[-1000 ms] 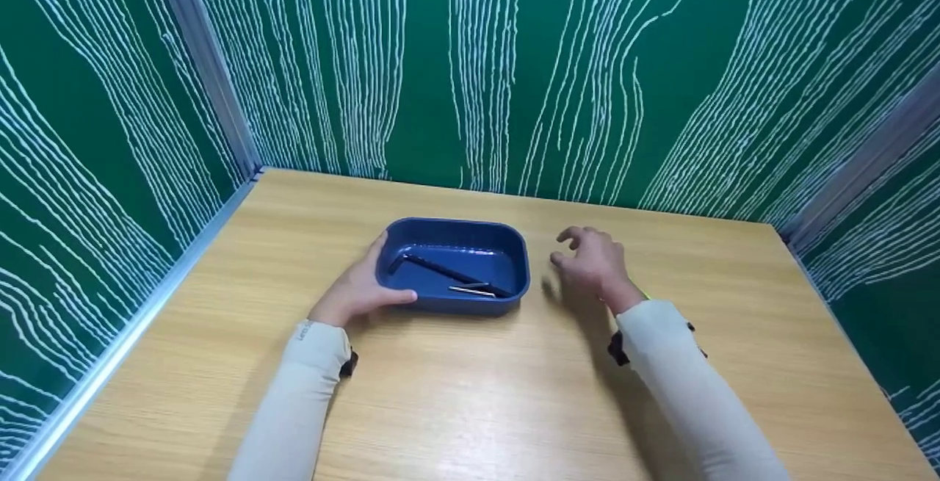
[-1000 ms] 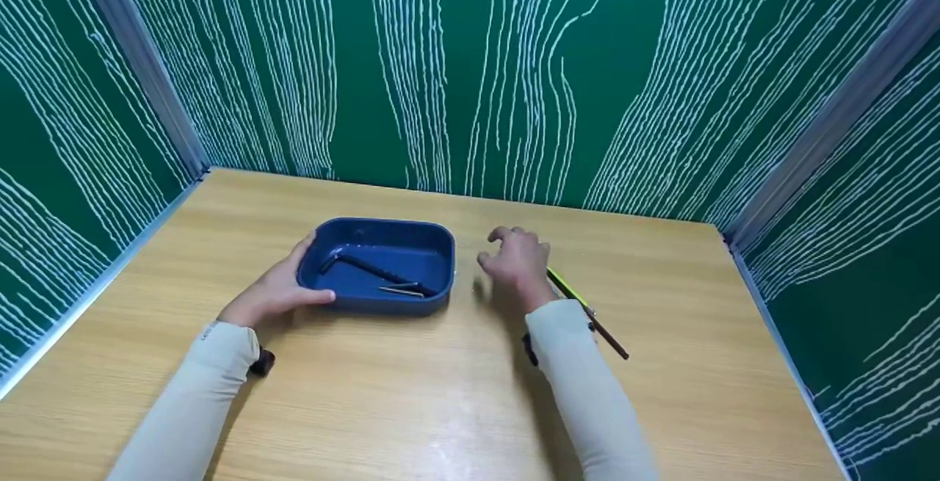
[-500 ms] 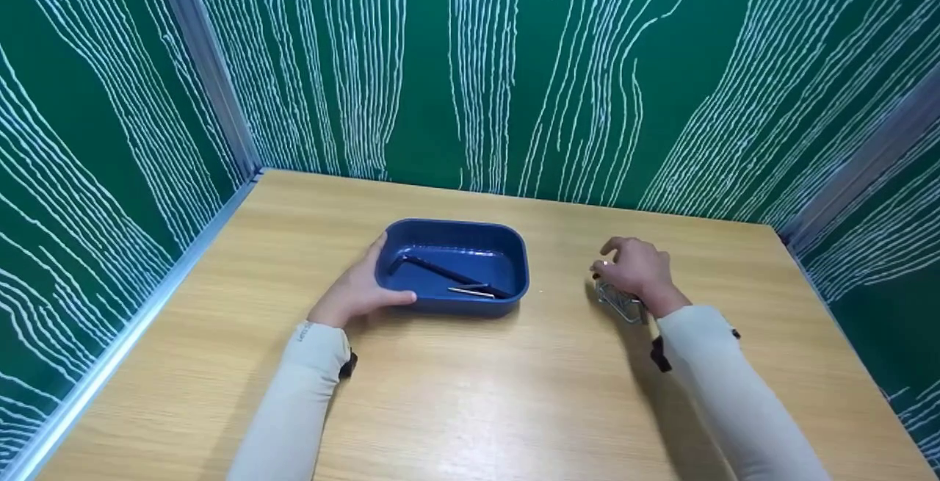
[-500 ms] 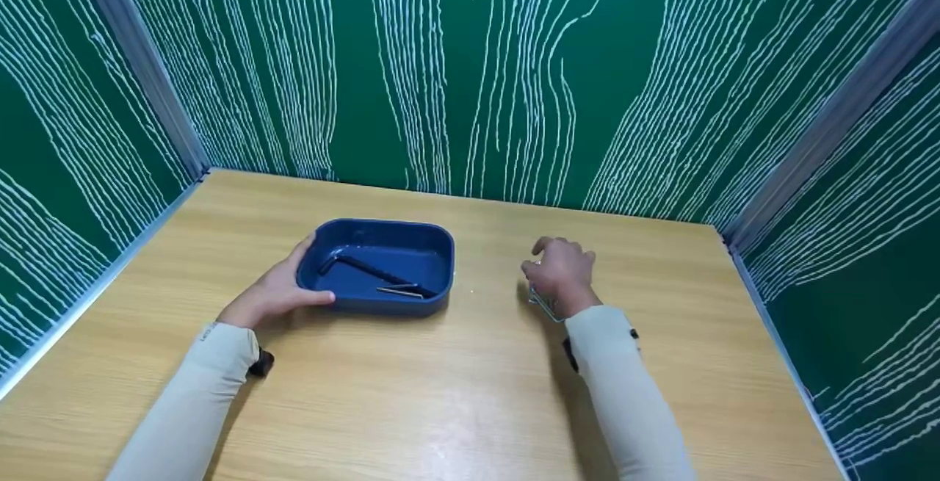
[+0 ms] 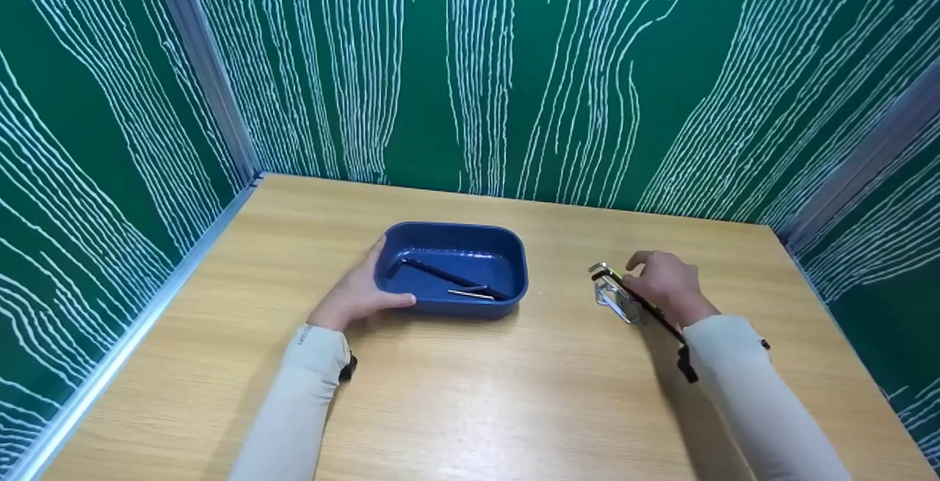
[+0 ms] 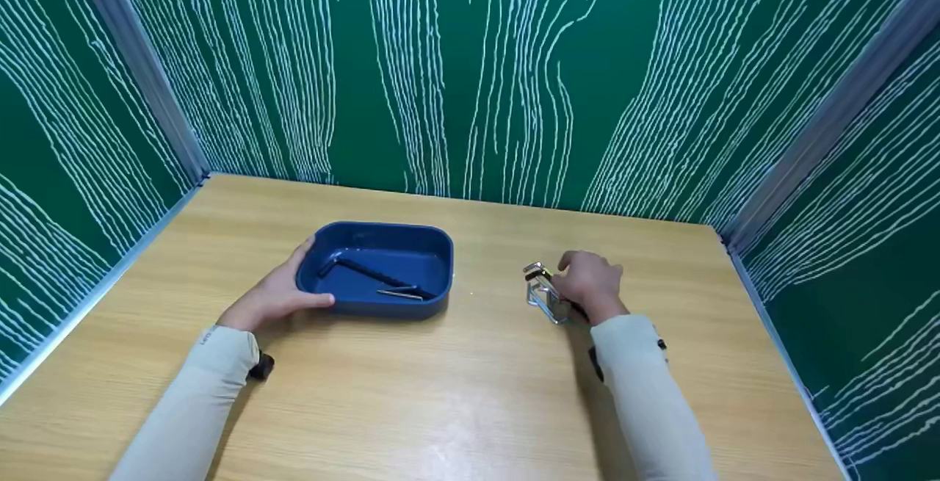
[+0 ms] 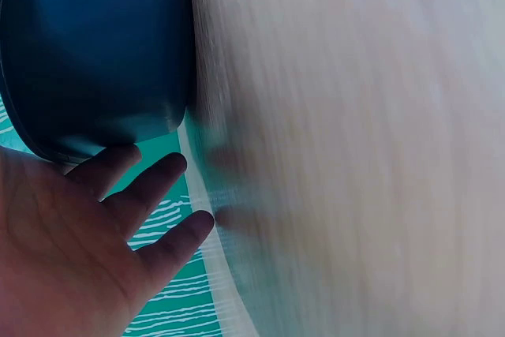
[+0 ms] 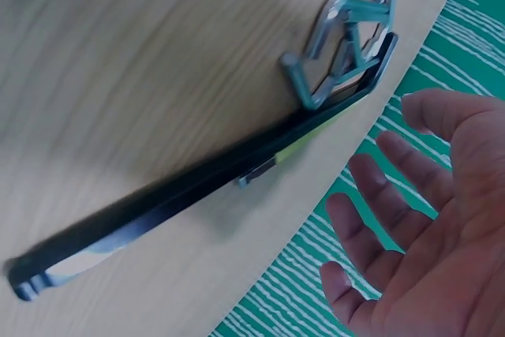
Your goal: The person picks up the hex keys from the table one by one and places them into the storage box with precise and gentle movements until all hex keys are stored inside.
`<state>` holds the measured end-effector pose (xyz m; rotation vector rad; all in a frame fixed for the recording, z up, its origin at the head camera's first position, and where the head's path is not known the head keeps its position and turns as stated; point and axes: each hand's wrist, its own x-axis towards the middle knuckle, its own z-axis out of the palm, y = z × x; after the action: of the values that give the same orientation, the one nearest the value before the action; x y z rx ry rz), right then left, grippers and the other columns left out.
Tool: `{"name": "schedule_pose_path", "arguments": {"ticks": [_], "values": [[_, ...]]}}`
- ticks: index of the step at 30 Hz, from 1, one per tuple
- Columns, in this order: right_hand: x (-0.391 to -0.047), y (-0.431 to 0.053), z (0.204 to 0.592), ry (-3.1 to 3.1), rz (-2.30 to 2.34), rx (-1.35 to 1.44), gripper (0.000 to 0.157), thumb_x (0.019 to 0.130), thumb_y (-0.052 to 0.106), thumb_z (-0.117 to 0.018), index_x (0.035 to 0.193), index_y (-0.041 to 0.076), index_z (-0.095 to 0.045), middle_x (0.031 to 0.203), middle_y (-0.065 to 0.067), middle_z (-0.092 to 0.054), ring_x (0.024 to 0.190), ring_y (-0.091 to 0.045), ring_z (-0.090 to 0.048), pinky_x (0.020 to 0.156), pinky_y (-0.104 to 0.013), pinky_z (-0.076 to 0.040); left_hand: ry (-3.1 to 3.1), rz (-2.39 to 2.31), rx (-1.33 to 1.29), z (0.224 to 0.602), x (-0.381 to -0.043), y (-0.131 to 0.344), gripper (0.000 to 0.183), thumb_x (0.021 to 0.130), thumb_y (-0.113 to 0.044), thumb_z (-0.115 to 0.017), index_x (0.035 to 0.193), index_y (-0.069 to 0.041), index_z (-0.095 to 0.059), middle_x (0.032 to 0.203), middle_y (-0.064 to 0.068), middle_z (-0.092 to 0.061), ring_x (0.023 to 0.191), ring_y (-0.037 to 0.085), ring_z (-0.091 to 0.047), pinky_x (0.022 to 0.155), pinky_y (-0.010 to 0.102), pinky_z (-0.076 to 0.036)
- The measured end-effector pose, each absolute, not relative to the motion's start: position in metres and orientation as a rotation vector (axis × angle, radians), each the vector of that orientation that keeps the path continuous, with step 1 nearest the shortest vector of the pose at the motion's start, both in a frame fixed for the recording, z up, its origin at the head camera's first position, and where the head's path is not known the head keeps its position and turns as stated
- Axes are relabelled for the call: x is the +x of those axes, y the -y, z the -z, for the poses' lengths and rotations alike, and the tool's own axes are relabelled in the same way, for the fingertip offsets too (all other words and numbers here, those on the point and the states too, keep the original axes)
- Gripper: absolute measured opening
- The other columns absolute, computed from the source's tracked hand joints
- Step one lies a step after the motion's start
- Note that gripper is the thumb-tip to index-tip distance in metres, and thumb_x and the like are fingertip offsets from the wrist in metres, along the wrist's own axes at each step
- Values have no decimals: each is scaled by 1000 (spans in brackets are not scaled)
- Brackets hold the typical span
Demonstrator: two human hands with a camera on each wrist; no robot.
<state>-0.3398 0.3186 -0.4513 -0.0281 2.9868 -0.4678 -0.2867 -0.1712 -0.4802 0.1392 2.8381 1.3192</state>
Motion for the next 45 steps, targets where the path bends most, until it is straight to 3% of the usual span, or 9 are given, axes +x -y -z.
{"name": "schedule_pose_path", "arguments": {"ticks": [6, 12, 16, 30, 45], "values": [[-337, -327, 456, -2894, 518, 79, 32, 80, 35, -59, 107, 17, -56, 93, -10, -58, 78, -27, -48, 71, -45, -28, -2838, -1294, 205, 481, -288, 173, 116, 51, -57, -75, 139, -38, -2, 145, -9, -17, 129, 20, -26, 103, 50, -24], [-335, -333, 461, -2914, 477, 53, 21, 82, 26, -56, 101, 17, -59, 93, -10, -57, 80, -27, -48, 77, -52, -25, -2827, -1301, 196, 479, -286, 173, 116, 51, -56, -75, 139, -36, -2, 145, -8, -17, 129, 21, -26, 103, 50, -24], [-335, -335, 464, -2924, 448, 44, 18, 81, 22, -55, 98, 17, -60, 89, -9, -57, 77, -26, -47, 74, -50, -27, -2818, -1315, 204, 477, -287, 174, 116, 52, -55, -75, 140, -34, -2, 145, -6, -19, 127, 19, -28, 103, 48, -25], [-338, -336, 466, -2826, 594, 116, 20, 84, 17, -52, 103, 15, -58, 100, -12, -50, 89, -28, -44, 69, -36, -35, -2794, -1320, 167, 477, -287, 173, 115, 52, -56, -75, 139, -37, -2, 144, -4, -20, 126, 20, -29, 103, 48, -26], [-342, -342, 477, -2867, 627, 62, 19, 81, 17, -55, 99, 10, -58, 94, -11, -53, 83, -25, -47, 65, -31, -40, -2804, -1312, 174, 480, -287, 173, 118, 49, -61, -73, 139, -36, -3, 144, -5, -20, 126, 19, -29, 103, 47, -26]]}}
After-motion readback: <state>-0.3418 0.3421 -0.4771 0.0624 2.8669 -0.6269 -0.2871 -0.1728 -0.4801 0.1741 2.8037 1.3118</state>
